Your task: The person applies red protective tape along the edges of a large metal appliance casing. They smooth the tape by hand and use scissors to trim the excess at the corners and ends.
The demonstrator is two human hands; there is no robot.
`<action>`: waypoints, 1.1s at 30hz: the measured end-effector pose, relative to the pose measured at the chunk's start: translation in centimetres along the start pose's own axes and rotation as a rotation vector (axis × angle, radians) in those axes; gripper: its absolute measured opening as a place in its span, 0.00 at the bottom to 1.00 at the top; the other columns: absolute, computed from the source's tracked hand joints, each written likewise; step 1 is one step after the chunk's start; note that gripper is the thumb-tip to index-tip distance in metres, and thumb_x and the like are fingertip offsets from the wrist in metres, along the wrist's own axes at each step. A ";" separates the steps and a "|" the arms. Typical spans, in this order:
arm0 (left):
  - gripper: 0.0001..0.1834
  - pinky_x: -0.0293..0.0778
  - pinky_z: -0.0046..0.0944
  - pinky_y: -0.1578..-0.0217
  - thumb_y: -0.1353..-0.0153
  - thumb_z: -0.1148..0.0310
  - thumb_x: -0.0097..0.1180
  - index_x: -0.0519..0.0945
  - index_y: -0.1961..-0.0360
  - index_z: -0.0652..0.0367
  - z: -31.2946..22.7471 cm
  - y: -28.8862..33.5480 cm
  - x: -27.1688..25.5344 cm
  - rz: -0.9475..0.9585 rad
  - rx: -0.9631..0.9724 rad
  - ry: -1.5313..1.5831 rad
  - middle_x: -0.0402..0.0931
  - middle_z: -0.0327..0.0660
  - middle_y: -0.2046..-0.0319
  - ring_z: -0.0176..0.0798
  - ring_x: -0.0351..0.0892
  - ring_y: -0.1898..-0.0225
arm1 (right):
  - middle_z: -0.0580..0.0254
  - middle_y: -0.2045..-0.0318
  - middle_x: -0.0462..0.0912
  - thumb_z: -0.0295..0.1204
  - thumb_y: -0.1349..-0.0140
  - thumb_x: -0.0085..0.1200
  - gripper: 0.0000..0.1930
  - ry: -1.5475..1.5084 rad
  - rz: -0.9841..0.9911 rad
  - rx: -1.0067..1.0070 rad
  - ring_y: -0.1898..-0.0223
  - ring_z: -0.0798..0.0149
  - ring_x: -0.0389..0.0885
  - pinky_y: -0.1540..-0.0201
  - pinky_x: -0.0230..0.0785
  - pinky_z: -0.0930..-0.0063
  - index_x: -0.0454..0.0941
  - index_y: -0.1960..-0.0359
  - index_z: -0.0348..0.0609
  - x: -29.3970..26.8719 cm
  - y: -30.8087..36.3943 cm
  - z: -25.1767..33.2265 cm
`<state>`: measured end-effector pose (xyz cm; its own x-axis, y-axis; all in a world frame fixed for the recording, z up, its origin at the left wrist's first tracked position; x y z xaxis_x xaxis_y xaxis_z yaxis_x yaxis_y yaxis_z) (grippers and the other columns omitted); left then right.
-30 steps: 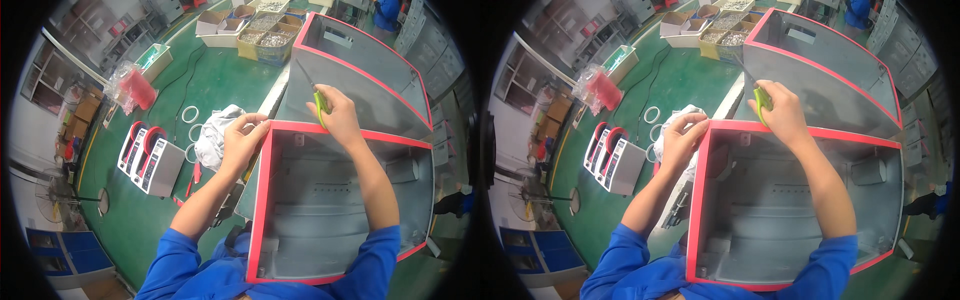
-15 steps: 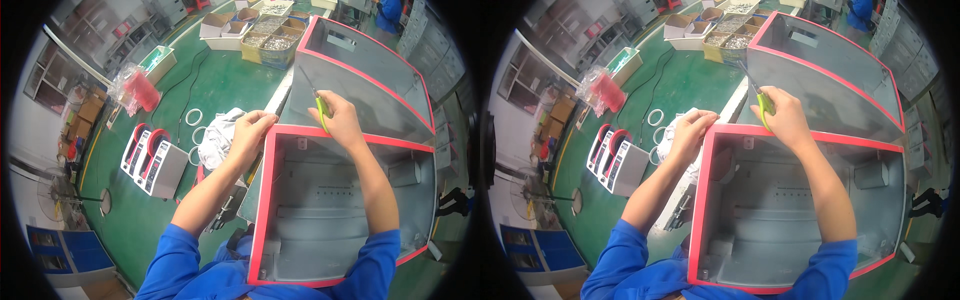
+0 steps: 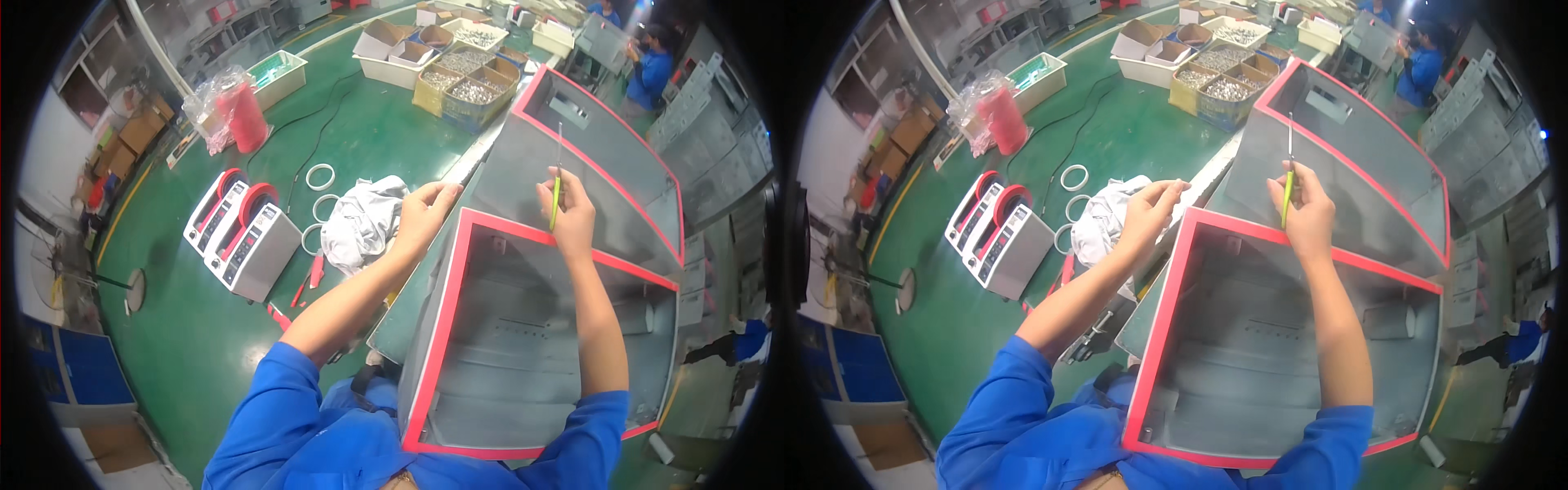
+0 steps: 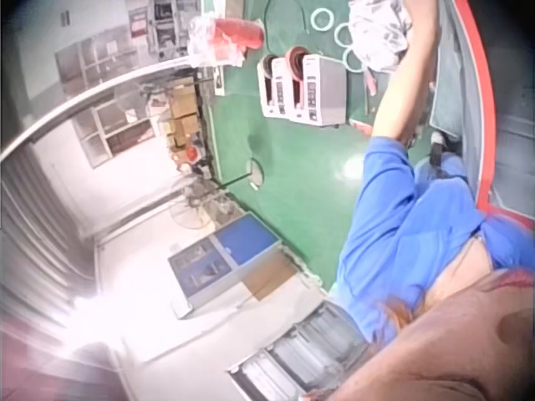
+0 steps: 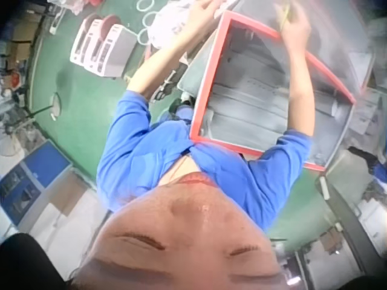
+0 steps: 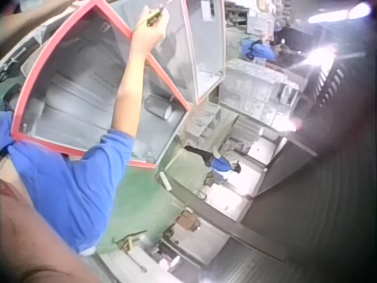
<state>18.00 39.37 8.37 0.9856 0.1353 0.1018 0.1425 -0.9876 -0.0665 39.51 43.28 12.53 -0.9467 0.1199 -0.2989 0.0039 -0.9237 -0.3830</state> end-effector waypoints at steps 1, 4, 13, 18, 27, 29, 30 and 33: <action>0.16 0.59 0.21 0.77 0.39 0.61 0.50 0.78 0.61 0.64 -0.6 0.6 -0.2 -0.051 0.120 -0.003 0.72 0.33 0.73 0.21 0.64 0.76 | 0.61 0.70 0.79 0.26 0.50 0.60 0.19 0.044 0.002 -0.085 0.71 0.73 0.76 0.67 0.69 0.78 0.72 0.55 0.39 0.2 0.4 0.8; 0.22 0.65 0.30 0.58 0.38 0.60 0.47 0.69 0.48 0.64 -4.9 3.3 0.6 0.149 0.241 0.106 0.72 0.41 0.61 0.29 0.69 0.59 | 0.58 0.69 0.80 0.25 0.51 0.61 0.20 0.154 0.051 -0.330 0.70 0.71 0.77 0.67 0.69 0.77 0.72 0.55 0.39 2.4 2.9 5.0; 0.23 0.67 0.34 0.54 0.35 0.58 0.39 0.68 0.49 0.68 -2.5 6.6 -3.3 0.018 0.071 0.418 0.72 0.48 0.57 0.37 0.72 0.55 | 0.55 0.66 0.76 0.18 0.54 0.55 0.19 0.416 0.490 -0.586 0.64 0.54 0.76 0.65 0.70 0.69 0.71 0.57 0.36 10.3 8.5 10.9; 0.19 0.71 0.35 0.69 0.37 0.61 0.35 0.74 0.59 0.62 5.4 5.2 -15.7 -0.174 0.103 -0.177 0.76 0.43 0.70 0.35 0.76 0.72 | 0.54 0.59 0.77 0.20 0.48 0.53 0.16 0.348 0.431 -0.385 0.55 0.55 0.75 0.55 0.68 0.68 0.72 0.55 0.36 7.7 7.5 12.3; 0.19 0.64 0.46 0.53 0.46 0.66 0.52 0.72 0.54 0.63 16.5 5.8 -26.4 -0.453 -0.040 -1.032 0.71 0.56 0.62 0.57 0.69 0.56 | 0.54 0.58 0.75 0.19 0.49 0.48 0.15 0.657 0.305 -0.567 0.54 0.53 0.72 0.52 0.64 0.65 0.72 0.56 0.38 5.9 6.8 6.8; 0.21 0.62 0.45 0.51 0.49 0.68 0.55 0.72 0.53 0.63 16.5 6.9 -26.0 -0.523 0.145 -1.114 0.69 0.55 0.58 0.55 0.67 0.53 | 0.55 0.57 0.74 0.17 0.50 0.47 0.19 0.673 0.294 -0.565 0.53 0.53 0.71 0.51 0.63 0.65 0.70 0.54 0.39 5.8 7.2 6.6; 0.21 0.61 0.45 0.49 0.51 0.72 0.56 0.71 0.53 0.64 16.5 6.9 -25.6 -0.513 0.193 -1.129 0.66 0.53 0.55 0.51 0.66 0.52 | 0.55 0.55 0.74 0.17 0.51 0.47 0.20 0.681 0.298 -0.563 0.52 0.53 0.70 0.50 0.63 0.64 0.70 0.53 0.39 5.7 7.2 6.7; 0.22 0.61 0.44 0.50 0.51 0.73 0.55 0.71 0.53 0.65 14.2 6.7 -22.6 -0.402 0.360 -0.914 0.66 0.52 0.53 0.52 0.66 0.51 | 0.55 0.49 0.70 0.16 0.53 0.45 0.25 0.852 0.334 -0.666 0.47 0.53 0.67 0.46 0.59 0.62 0.67 0.49 0.39 6.2 7.4 6.7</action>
<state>-2.02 30.85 -8.47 0.5330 0.6034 -0.5932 0.3446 -0.7951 -0.4991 31.52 34.78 13.68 -0.3396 0.3479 -0.8739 0.6272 -0.6086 -0.4860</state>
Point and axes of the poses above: each hand's wrist, its own y-axis away from the middle knuckle, its own x-axis out of the palm, z = x × y, the point moved 2 cm from there along -y, towards the middle knuckle
